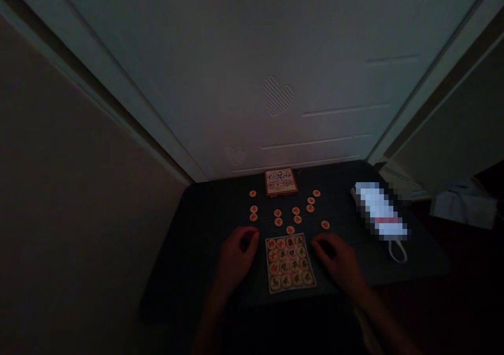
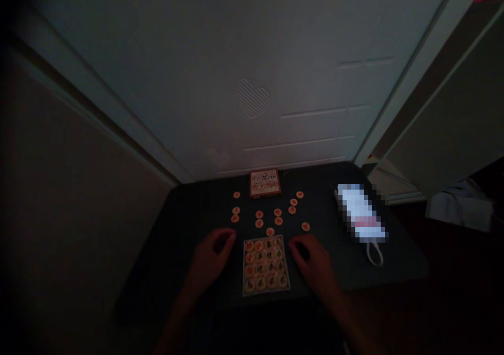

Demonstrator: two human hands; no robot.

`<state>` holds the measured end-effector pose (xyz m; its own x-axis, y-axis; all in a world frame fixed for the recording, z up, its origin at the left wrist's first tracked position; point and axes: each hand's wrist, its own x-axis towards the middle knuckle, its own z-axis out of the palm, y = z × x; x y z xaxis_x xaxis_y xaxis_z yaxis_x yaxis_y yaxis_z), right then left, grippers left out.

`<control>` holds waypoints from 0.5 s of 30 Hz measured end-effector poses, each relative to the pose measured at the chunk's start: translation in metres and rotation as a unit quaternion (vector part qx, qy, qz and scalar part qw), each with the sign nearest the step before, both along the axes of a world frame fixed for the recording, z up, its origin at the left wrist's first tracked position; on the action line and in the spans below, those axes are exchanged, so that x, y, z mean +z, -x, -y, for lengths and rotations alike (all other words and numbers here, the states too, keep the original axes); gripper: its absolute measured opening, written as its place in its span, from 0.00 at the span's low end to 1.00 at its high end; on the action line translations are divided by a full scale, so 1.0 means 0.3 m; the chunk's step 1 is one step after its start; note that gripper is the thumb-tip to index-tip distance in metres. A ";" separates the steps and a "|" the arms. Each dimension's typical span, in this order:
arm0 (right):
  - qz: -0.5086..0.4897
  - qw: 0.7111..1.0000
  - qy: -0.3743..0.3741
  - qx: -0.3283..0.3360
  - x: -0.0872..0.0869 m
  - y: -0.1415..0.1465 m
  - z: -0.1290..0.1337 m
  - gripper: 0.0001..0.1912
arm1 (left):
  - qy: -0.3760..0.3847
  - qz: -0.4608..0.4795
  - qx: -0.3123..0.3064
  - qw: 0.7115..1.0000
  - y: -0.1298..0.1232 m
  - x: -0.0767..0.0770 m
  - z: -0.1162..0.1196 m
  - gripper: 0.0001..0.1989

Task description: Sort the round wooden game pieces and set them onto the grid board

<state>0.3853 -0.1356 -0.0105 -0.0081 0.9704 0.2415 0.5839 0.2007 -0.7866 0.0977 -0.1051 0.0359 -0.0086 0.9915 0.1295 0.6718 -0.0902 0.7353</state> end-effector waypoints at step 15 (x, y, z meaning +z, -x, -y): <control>-0.046 0.997 0.064 -0.007 0.005 -0.008 -0.010 0.09 | -0.101 -0.076 -0.008 0.992 0.052 -0.089 -0.264 0.18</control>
